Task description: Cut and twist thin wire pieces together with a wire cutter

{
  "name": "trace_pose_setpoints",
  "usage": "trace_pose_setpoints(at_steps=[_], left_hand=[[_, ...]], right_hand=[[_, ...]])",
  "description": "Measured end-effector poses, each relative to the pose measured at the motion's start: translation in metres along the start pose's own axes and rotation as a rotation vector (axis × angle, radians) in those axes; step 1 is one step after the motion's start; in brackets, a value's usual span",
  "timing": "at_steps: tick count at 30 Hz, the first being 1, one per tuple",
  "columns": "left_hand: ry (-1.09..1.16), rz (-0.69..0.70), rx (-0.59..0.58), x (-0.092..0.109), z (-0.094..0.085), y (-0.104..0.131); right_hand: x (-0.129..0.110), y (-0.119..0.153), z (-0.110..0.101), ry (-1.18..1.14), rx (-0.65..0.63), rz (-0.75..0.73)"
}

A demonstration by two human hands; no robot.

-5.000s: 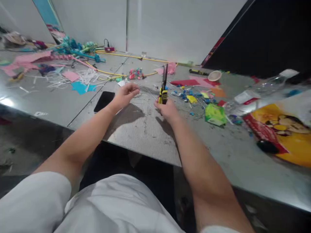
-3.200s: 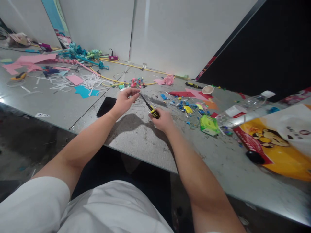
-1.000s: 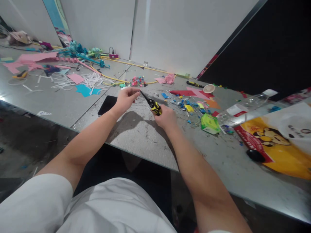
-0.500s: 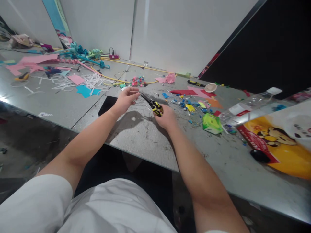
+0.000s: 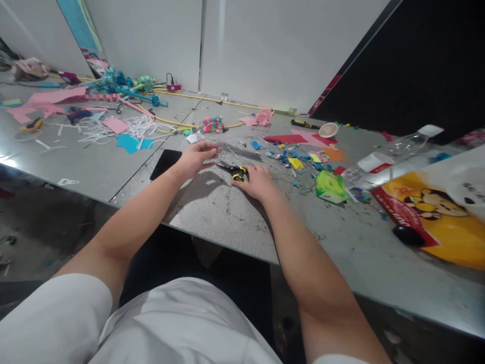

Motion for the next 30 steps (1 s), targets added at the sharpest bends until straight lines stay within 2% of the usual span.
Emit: trace_pose_setpoints(at_steps=[2,5,8,10,13,17,23,30], left_hand=[[-0.058,0.039,0.011,0.003,-0.002,0.001],[-0.118,0.109,0.028,0.008,-0.003,0.001],[-0.110,0.123,0.013,0.007,0.000,0.002],[-0.089,0.106,-0.011,0.004,0.004,0.002],[-0.070,0.061,-0.044,-0.002,0.009,0.005],[-0.043,0.030,-0.057,-0.005,0.015,0.010],[-0.004,0.010,-0.042,-0.006,0.017,0.012],[0.022,-0.001,-0.061,-0.009,0.016,0.013]], right_hand=[[-0.003,0.002,-0.003,0.006,-0.001,-0.009],[-0.011,0.003,-0.014,-0.043,0.087,-0.043],[-0.025,0.005,-0.025,-0.221,0.207,-0.119],[-0.036,0.008,-0.026,-0.377,0.228,-0.183],[-0.052,0.013,-0.021,-0.609,0.165,-0.238],[-0.063,0.017,-0.014,-0.836,0.091,-0.192],[-0.068,0.019,-0.014,-1.020,0.033,-0.110],[-0.071,0.017,-0.013,-1.190,0.006,-0.082]])
Point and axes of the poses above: each hand's wrist, its own y-axis away from the middle knuckle, its own z-axis out of the palm, x = y × z, the point moved 7 cm from there along -y, towards the middle knuckle, and after that the axes turned 11 degrees about y, right-handed, at the moved point
